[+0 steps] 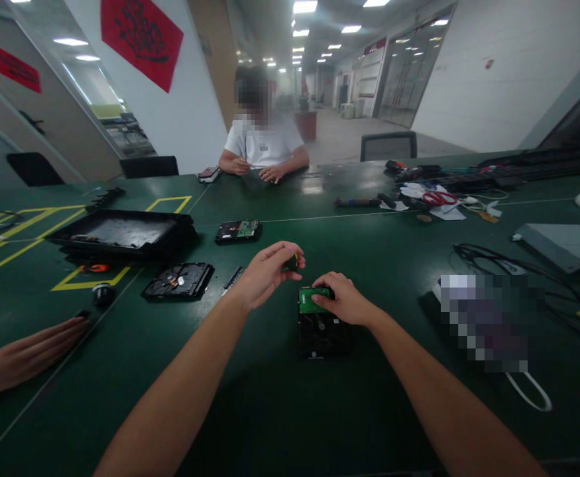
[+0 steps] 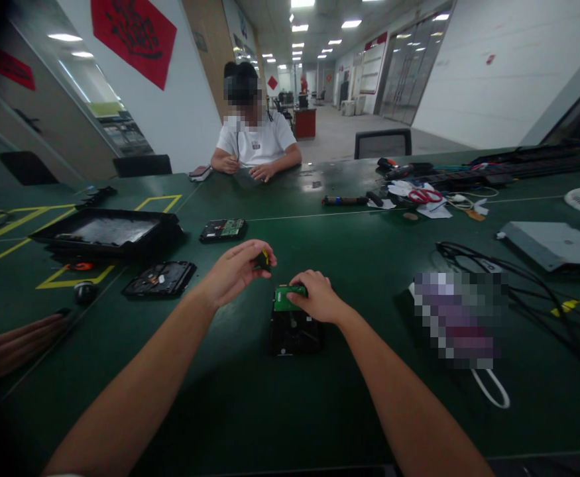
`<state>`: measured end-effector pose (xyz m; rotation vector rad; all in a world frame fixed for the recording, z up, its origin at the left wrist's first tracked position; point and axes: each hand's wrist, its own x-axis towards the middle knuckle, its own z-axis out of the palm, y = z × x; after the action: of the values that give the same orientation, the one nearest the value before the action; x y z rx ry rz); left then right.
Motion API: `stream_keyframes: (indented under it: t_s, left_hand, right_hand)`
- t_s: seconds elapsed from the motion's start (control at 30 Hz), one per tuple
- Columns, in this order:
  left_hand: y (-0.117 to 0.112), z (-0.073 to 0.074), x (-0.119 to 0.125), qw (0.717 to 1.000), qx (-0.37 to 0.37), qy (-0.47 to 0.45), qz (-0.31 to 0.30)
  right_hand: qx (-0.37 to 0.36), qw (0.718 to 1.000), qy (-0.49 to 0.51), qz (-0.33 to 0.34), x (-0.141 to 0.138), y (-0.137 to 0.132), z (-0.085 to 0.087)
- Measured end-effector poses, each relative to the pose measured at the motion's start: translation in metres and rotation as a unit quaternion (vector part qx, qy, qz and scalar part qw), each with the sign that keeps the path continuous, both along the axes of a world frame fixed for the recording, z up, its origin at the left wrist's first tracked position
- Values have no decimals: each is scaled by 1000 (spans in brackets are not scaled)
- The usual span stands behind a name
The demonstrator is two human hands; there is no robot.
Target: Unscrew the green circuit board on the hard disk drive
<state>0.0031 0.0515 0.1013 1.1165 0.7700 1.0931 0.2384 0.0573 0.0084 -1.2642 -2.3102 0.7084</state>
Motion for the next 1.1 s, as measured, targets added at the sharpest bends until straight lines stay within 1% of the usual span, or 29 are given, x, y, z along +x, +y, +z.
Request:
stream_keyframes:
  t_s: [0.1,0.27,0.37,0.53,0.7,0.93,1.1]
  left_hand:
    - [0,-2,0,1000,13,12,10]
    - [-3,-1,2,998,33,42,-21]
    - [-6,2,3,998,42,47,-23]
    - [-5,2,2,999,10,13,-46]
    - [-1,-1,1,999,-6,-13,-39]
    - [-4,1,2,998,-1,-11,-56]
    - [-6,3,2,999,13,14,-39]
  right_hand:
    - [6,1000,-10,-6,-1,0,-1]
    - [6,1000,-22,-7,-2,0,4]
    - [-9,999,-33,-3,-3,1,7]
    - [-8,1000,-28,-7,-2,2,4]
    - [-4,1000,-18,-2,0,2,0]
    - [13,1000,-19,-3,-2,0,0]
    - [14,1000,-21,-8,-3,-1,-1]
